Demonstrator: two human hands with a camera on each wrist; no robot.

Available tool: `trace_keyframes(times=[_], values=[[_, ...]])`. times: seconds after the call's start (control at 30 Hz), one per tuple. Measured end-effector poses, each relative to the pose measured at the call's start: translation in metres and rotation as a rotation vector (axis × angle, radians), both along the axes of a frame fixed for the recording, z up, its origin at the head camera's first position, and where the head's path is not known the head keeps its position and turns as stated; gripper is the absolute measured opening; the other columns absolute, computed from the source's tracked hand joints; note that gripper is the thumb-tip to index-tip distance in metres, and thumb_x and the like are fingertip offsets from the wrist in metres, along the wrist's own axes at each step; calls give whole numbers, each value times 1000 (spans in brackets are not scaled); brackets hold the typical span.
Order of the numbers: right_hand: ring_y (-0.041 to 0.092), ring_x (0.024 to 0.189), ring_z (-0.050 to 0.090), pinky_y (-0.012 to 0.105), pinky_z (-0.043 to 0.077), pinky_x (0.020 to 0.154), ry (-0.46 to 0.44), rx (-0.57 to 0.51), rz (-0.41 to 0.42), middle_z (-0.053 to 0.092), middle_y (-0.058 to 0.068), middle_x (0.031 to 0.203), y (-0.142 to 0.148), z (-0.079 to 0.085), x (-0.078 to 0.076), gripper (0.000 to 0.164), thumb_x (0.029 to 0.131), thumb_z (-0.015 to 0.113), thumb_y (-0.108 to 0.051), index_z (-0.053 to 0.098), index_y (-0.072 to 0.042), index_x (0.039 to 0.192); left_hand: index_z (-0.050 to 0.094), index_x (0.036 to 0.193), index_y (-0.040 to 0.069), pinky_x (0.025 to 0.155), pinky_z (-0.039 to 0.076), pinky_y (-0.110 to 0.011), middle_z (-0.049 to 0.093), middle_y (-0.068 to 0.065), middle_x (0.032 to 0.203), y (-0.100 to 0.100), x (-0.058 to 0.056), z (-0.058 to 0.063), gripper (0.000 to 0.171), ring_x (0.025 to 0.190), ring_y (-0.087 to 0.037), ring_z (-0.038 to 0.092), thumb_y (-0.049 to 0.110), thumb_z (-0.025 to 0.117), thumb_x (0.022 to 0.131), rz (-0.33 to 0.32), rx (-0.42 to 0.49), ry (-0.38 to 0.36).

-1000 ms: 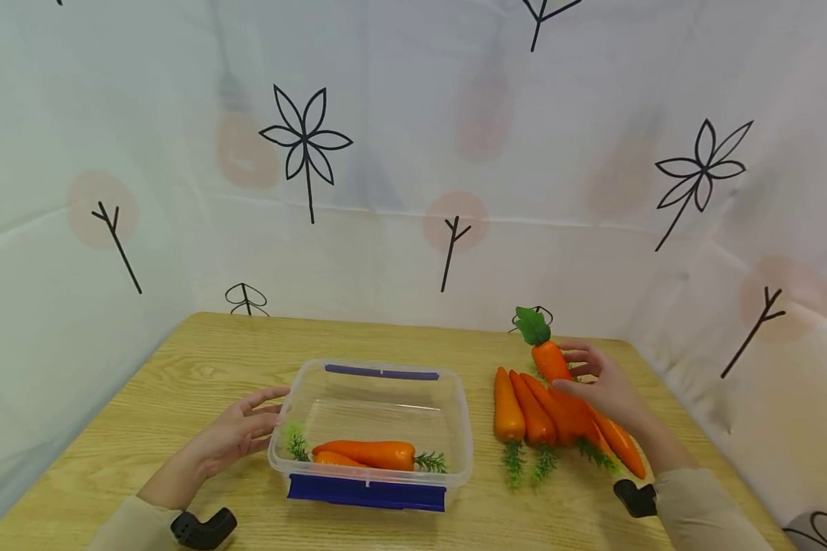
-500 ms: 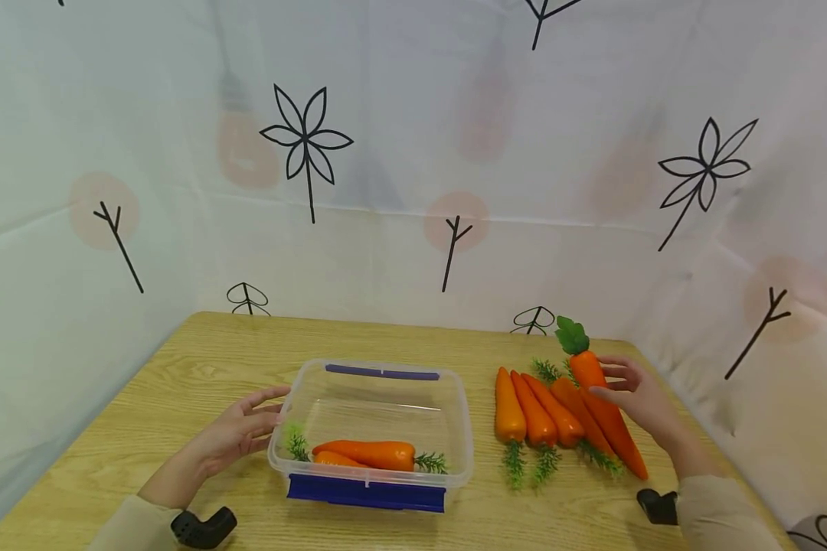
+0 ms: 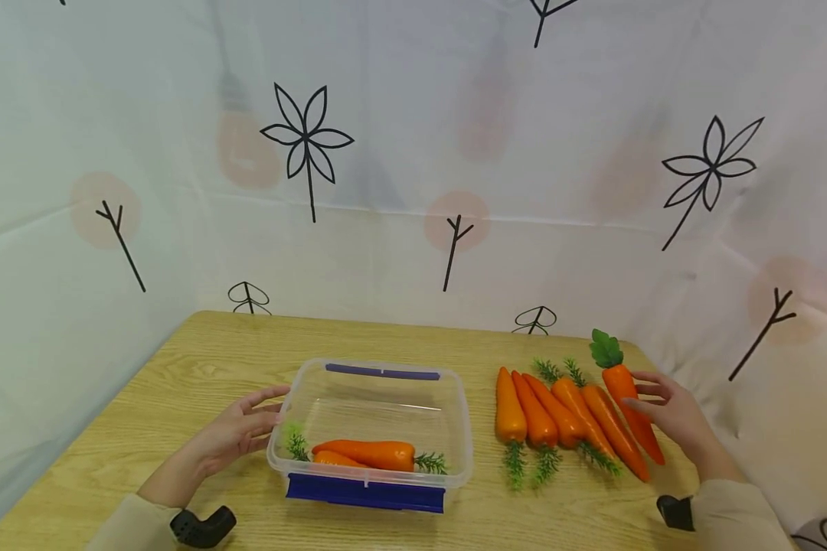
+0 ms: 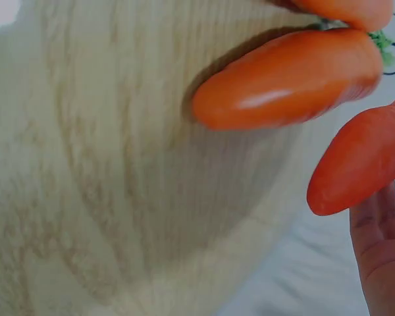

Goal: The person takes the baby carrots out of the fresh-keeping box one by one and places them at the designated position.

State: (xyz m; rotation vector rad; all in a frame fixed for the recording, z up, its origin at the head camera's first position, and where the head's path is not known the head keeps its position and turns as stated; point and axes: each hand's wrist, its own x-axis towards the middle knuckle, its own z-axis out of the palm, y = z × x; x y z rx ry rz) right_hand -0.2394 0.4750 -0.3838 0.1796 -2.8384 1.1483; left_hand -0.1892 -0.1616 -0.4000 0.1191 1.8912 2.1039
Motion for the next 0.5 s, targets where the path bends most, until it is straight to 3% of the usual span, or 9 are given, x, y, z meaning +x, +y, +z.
trace_keyframes(times=[0.07, 0.17, 0.33, 0.5], values=[[-3, 82, 54, 31, 50, 63, -23, 0, -12, 42, 40, 124, 4, -4, 0, 62, 92, 60, -25, 32, 12, 133, 32, 142, 2, 80, 49, -32, 41, -23, 136, 0, 0, 0, 64, 101, -17, 57, 14, 64, 88, -1, 0, 0], [-11, 76, 50, 31, 51, 64, -64, 4, -23, 37, 44, 125, 8, -9, 0, 65, 92, 60, -26, 29, 16, 132, 32, 142, 2, 80, 49, -32, 42, -22, 135, 0, 0, 0, 64, 100, -17, 57, 14, 64, 88, -6, 3, -2], [-2, 76, 55, 30, 51, 65, -96, 26, -39, 37, 45, 123, 11, -13, -2, 64, 94, 58, -24, 28, 19, 132, 31, 142, 2, 80, 49, -32, 40, -23, 136, -1, 0, 0, 63, 99, -16, 58, 13, 63, 89, -22, 13, 1], [29, 86, 61, 36, 52, 69, -149, 48, -46, 40, 46, 119, 11, -14, -3, 65, 94, 57, -23, 27, 23, 130, 32, 142, 2, 79, 49, -31, 39, -24, 137, -1, 0, -1, 63, 99, -16, 58, 14, 64, 89, -22, 16, -1]])
